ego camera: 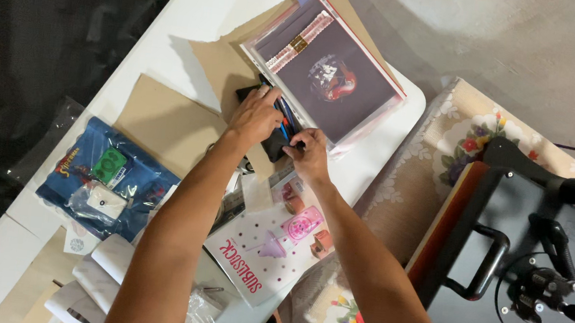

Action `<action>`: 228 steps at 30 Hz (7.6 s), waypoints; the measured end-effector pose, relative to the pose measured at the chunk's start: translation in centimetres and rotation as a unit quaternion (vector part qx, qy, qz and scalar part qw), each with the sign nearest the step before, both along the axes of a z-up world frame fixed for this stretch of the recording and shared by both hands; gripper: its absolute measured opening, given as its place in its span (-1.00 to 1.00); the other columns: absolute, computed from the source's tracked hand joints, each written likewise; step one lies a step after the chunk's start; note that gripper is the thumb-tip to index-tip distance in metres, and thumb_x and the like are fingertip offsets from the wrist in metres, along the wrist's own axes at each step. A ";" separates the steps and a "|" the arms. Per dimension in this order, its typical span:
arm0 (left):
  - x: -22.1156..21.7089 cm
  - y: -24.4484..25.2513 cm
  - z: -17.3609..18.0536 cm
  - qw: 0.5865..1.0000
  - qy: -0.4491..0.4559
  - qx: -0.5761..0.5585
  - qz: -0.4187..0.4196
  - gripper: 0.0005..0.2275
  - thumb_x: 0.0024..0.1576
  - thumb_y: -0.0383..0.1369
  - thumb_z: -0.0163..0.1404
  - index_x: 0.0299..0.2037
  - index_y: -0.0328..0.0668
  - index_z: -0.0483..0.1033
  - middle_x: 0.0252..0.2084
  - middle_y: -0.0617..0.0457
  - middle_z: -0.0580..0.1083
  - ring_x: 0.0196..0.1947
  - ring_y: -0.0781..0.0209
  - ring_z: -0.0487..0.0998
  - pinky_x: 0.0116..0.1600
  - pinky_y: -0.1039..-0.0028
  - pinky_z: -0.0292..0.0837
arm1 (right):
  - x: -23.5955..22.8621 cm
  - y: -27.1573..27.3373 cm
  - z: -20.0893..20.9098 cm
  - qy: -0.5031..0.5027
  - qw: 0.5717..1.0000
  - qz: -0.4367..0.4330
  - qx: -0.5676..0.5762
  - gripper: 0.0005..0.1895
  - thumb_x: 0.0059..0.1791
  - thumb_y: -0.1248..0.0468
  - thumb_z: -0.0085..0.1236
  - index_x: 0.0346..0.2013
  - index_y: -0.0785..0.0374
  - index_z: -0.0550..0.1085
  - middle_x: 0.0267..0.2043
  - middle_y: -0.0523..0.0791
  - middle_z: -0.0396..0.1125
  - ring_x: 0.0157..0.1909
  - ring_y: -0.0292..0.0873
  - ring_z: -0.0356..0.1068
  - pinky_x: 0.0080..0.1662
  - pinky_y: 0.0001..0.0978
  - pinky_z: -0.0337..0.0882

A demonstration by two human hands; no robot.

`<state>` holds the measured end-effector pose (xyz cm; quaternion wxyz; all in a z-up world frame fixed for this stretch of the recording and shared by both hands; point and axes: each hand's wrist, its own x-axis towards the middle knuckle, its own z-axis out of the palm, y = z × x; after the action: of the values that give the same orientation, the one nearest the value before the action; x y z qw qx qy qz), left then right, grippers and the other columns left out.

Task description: The person prepares materials and organizes items on a work table, handling a white pouch, cardboard pieces, a small notebook, and several white tubes. They press buttons on a heat press machine and sort through various objects including a pen and papers.

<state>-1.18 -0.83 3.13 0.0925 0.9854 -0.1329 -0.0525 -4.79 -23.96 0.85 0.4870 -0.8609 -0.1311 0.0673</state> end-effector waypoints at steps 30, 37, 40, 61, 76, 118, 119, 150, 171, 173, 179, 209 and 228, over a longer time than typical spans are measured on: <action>-6.4 -2.1 -0.4 0.995 0.006 -0.034 0.097 -0.61 0.37 -0.28 0.08 0.43 0.10 0.56 0.61 -0.06 0.18 0.70 -0.25 0.00 0.64 -0.10 0.07 | 5.7 0.6 5.0 -0.023 0.875 0.316 -0.366 0.13 0.02 0.23 0.53 0.77 -0.07 0.05 0.30 0.07 0.30 0.26 0.33 0.52 0.12 0.21 0.72; -6.7 -2.0 0.0 0.995 0.039 -0.002 0.087 -0.56 0.37 -0.27 0.06 0.49 0.15 0.53 0.64 -0.09 0.15 0.72 -0.26 -0.03 0.67 -0.08 0.00 | 5.5 0.1 3.1 -0.053 0.894 0.295 -0.334 0.05 0.05 0.08 0.48 0.76 -0.18 0.11 0.25 0.03 0.29 0.24 0.31 0.51 0.15 0.15 0.72; -6.7 -2.1 0.7 0.995 0.045 0.001 0.089 -0.53 0.38 -0.27 0.04 0.54 0.14 0.48 0.66 -0.11 0.14 0.73 -0.27 -0.05 0.69 -0.08 -0.03 | 5.5 -0.2 4.4 -0.002 0.896 0.284 -0.342 0.00 0.05 0.08 0.51 0.71 -0.35 0.19 0.32 -0.02 0.33 0.35 0.24 0.49 0.28 0.07 0.66; -8.9 -4.8 2.9 1.000 -0.002 -0.004 0.019 -0.45 0.20 -0.08 0.26 0.34 -0.15 0.46 0.46 -0.12 0.35 0.60 -0.21 0.19 0.54 0.00 0.23 | 1.1 -1.1 4.5 -0.115 0.906 0.250 -0.321 -0.52 0.06 0.03 0.39 0.09 0.19 0.40 0.15 -0.02 0.27 0.24 0.12 0.47 0.18 -0.07 0.66; -8.2 -9.2 -5.3 0.976 -0.197 -0.080 0.050 -0.89 0.18 -0.45 0.17 -0.11 -0.11 0.62 -0.05 -0.02 0.46 -0.03 -0.08 0.63 0.01 0.23 0.62 | -0.6 -2.9 -0.7 -0.288 0.893 0.170 -0.301 -0.70 -0.12 0.21 0.31 -0.15 0.24 0.51 -0.13 -0.04 0.41 0.01 0.03 0.49 0.09 -0.18 0.51; -4.0 -6.8 -0.7 0.888 -0.160 -0.325 0.282 -0.87 0.30 -0.27 0.22 -0.29 0.05 0.59 -0.37 0.00 0.56 -0.19 -0.23 0.72 -0.04 0.06 0.66 | 0.5 3.1 4.7 0.091 0.987 -0.106 0.079 -0.55 0.13 0.26 0.40 0.25 0.17 0.41 0.05 0.05 0.63 0.13 0.15 0.65 0.08 -0.13 0.72; -4.3 -7.1 -0.8 0.887 -0.156 -0.321 0.292 -0.88 0.29 -0.25 0.25 -0.28 0.08 0.61 -0.36 0.02 0.58 -0.18 -0.18 0.73 -0.03 0.10 0.67 | 0.7 3.4 4.4 0.094 0.989 -0.109 0.030 -0.57 0.08 0.17 0.45 0.19 0.07 0.49 0.00 0.03 0.64 0.12 0.16 0.65 0.14 -0.04 0.70; -0.2 -1.1 4.9 0.901 0.070 -0.290 0.315 -0.91 0.28 -0.19 0.34 -0.11 0.19 0.73 0.76 -0.09 0.01 0.56 -0.32 0.43 0.55 0.05 0.42 | -1.0 -0.4 -1.0 0.160 0.972 -0.160 0.056 -0.72 0.07 0.36 0.41 0.07 0.20 0.56 -0.08 0.06 0.55 0.05 0.04 0.66 0.10 -0.20 0.64; 1.9 0.2 -1.2 0.912 0.026 -0.237 0.334 -0.89 0.32 -0.21 0.27 -0.12 0.04 0.67 0.58 -0.18 0.31 0.44 -0.43 0.51 0.53 -0.04 0.44 | -0.4 0.3 0.3 0.156 0.977 -0.147 0.014 -0.77 0.12 0.27 0.44 0.02 0.25 0.59 -0.05 0.09 0.61 0.04 0.01 0.67 0.08 -0.27 0.67; 2.3 0.4 -1.4 0.913 0.040 -0.227 0.337 -0.90 0.33 -0.21 0.24 -0.13 0.05 0.66 0.52 -0.14 0.34 0.40 -0.40 0.54 0.50 0.00 0.45 | -0.6 0.1 1.2 0.154 0.977 -0.148 0.018 -0.77 0.12 0.27 0.44 0.01 0.24 0.59 -0.07 0.06 0.61 0.02 -0.01 0.67 0.07 -0.28 0.68; 3.3 0.7 -2.1 0.931 0.057 -0.155 0.325 -0.88 0.37 -0.14 0.17 -0.16 0.15 0.65 0.26 0.04 0.44 0.24 -0.21 0.62 0.39 0.13 0.44 | -0.9 0.1 0.1 0.149 0.977 -0.151 0.036 -0.80 0.12 0.29 0.43 -0.02 0.23 0.58 -0.08 0.06 0.61 -0.01 -0.02 0.66 0.05 -0.26 0.68; 2.5 0.0 0.1 0.948 0.016 -0.150 0.280 -0.85 0.46 -0.31 -0.04 -0.13 -0.11 0.53 -0.04 -0.05 0.45 0.00 -0.27 0.64 0.12 0.04 0.61 | -1.2 0.0 -0.3 0.113 0.982 -0.148 -0.024 -0.85 0.14 0.25 0.39 -0.09 0.15 0.53 -0.14 0.01 0.59 -0.01 0.04 0.66 0.08 -0.16 0.64; -0.5 -3.4 7.5 0.962 0.061 -0.057 0.259 -0.81 0.53 -0.31 -0.19 0.12 -0.28 0.39 0.08 -0.29 0.52 0.14 -0.27 0.62 0.26 0.02 0.57 | -1.5 -0.5 0.9 0.106 0.991 -0.054 -0.065 -0.69 0.11 0.15 0.42 0.03 0.05 0.45 -0.21 0.05 0.58 -0.06 0.13 0.68 0.01 -0.02 0.63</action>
<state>-1.64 -4.23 10.64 0.1673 0.9741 0.1303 -0.0786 -6.25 -24.45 1.72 0.4441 -0.8846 -0.0273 0.1400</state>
